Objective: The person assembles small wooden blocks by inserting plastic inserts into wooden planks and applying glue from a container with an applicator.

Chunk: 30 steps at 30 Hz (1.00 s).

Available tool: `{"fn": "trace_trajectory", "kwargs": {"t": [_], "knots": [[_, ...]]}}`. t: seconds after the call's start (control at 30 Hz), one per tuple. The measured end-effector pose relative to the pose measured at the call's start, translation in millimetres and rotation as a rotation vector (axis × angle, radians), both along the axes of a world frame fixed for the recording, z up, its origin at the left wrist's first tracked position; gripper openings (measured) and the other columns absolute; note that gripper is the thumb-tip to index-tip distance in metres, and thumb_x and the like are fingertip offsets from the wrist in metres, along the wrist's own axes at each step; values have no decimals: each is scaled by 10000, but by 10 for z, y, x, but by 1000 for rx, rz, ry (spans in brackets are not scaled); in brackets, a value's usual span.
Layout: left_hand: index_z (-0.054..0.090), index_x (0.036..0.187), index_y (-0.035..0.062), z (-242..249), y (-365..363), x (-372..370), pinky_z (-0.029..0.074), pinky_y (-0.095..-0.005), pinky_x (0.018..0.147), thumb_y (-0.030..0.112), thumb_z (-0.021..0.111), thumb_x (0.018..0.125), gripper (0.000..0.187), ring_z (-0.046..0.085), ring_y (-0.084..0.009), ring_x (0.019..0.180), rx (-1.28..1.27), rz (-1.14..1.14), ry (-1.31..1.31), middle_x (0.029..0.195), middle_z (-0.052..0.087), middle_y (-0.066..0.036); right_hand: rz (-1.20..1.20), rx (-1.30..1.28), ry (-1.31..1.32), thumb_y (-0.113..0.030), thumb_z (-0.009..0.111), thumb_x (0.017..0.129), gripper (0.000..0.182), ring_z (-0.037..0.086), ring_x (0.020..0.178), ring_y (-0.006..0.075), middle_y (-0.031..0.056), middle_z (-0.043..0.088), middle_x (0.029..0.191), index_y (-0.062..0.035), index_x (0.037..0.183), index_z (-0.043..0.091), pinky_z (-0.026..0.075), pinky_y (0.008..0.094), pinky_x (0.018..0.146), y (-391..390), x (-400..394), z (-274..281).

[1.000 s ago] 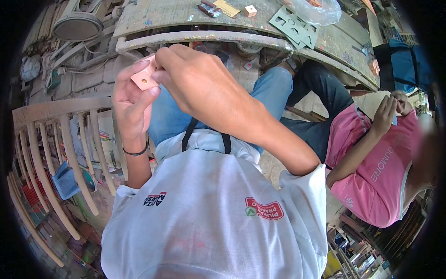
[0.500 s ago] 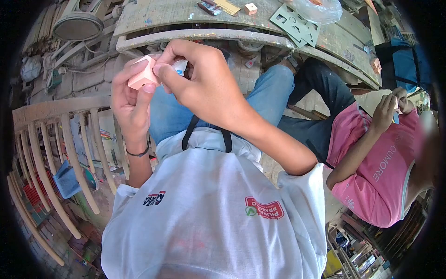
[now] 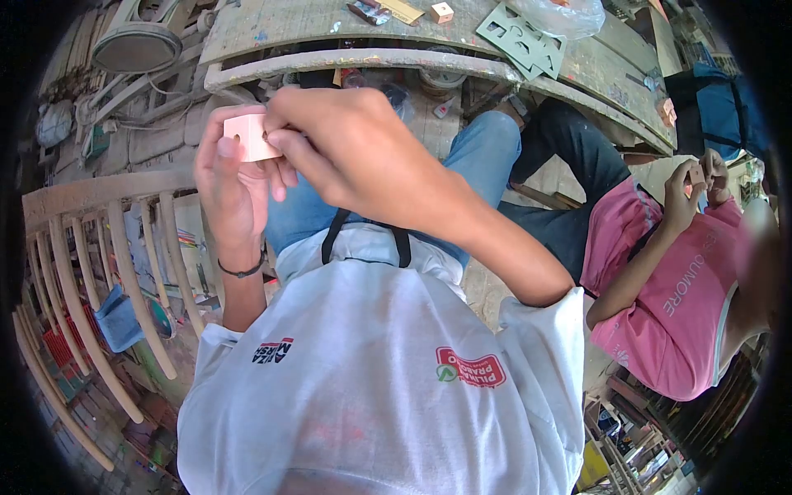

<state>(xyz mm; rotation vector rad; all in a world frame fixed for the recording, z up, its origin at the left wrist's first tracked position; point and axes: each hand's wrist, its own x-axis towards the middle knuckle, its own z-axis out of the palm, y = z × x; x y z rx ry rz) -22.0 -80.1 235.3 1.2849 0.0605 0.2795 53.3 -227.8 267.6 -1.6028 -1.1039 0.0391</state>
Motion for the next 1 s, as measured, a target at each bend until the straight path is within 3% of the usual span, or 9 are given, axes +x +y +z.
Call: {"fn": "trace_trajectory", "kwargs": {"t": [0.03, 0.13, 0.23, 0.43, 0.5, 0.6, 0.73, 0.9, 1.0], "knots": [[481, 1075, -56, -11, 3, -2, 450, -251, 438, 448, 530, 916, 530, 559, -158, 514, 1, 2, -2, 807, 588, -136, 2, 1, -2, 19, 529, 819, 24, 611, 581, 238, 92, 600, 648, 17, 832, 548, 478, 315, 551, -4, -12, 20], [461, 974, -30, -70, 0, -19, 445, -245, 421, 546, 486, 904, 580, 542, -151, 468, 37, 27, -10, 727, 569, -123, -27, -131, 417, -21, 529, 845, 62, 630, 572, 178, 90, 625, 639, 27, 840, 567, 479, 292, 537, -14, -67, 103], [475, 918, 6, -118, -37, -27, 401, -206, 399, 394, 505, 938, 389, 572, -120, 518, 41, 104, -66, 703, 582, -89, -15, -111, 531, -52, 536, 852, 100, 634, 585, 131, 98, 643, 652, 38, 850, 579, 475, 275, 532, 1, -89, 104], [489, 887, 18, -88, -54, -33, 358, -185, 414, 405, 425, 967, 401, 498, -73, 478, 200, 148, -68, 658, 548, -60, -15, -64, 229, -16, 541, 834, 64, 611, 619, 262, 112, 605, 675, 22, 866, 581, 475, 336, 583, 8, -83, 0], [469, 881, 11, -48, -47, -31, 330, -198, 356, 584, 306, 949, 600, 425, -65, 445, 186, 76, 32, 672, 511, -45, 1, 38, -52, 6, 552, 810, 60, 577, 676, 328, 141, 572, 731, 18, 865, 572, 463, 380, 622, 28, -52, -53], [478, 888, 10, 29, -16, -45, 325, -195, 354, 563, 282, 964, 592, 400, -53, 437, 31, -50, 91, 672, 506, -38, 70, 53, -162, 12, 563, 792, 68, 568, 700, 339, 159, 553, 769, 24, 859, 561, 456, 395, 632, -1, -8, -37], [482, 884, 10, 36, -18, -36, 325, -195, 354, 551, 267, 971, 588, 402, -52, 438, -40, -93, 77, 682, 511, -40, 25, -3, -132, 13, 565, 781, 78, 570, 692, 341, 157, 557, 748, 23, 859, 565, 458, 397, 632, -29, -22, 25], [496, 888, 4, -2, -102, -35, 326, -198, 357, 547, 277, 971, 591, 393, -52, 427, 176, 112, 66, 669, 510, -35, -60, -39, 108, 9, 555, 787, 70, 575, 694, 338, 162, 561, 722, 22, 855, 568, 459, 395, 620, -8, -103, 34], [504, 885, 3, -81, -89, -30, 324, -204, 354, 544, 279, 971, 592, 387, -52, 419, 297, 152, -6, 660, 505, -30, -99, -10, -3, 27, 561, 784, 76, 572, 685, 331, 160, 563, 738, 24, 860, 569, 458, 384, 609, 17, -107, -17]]}}
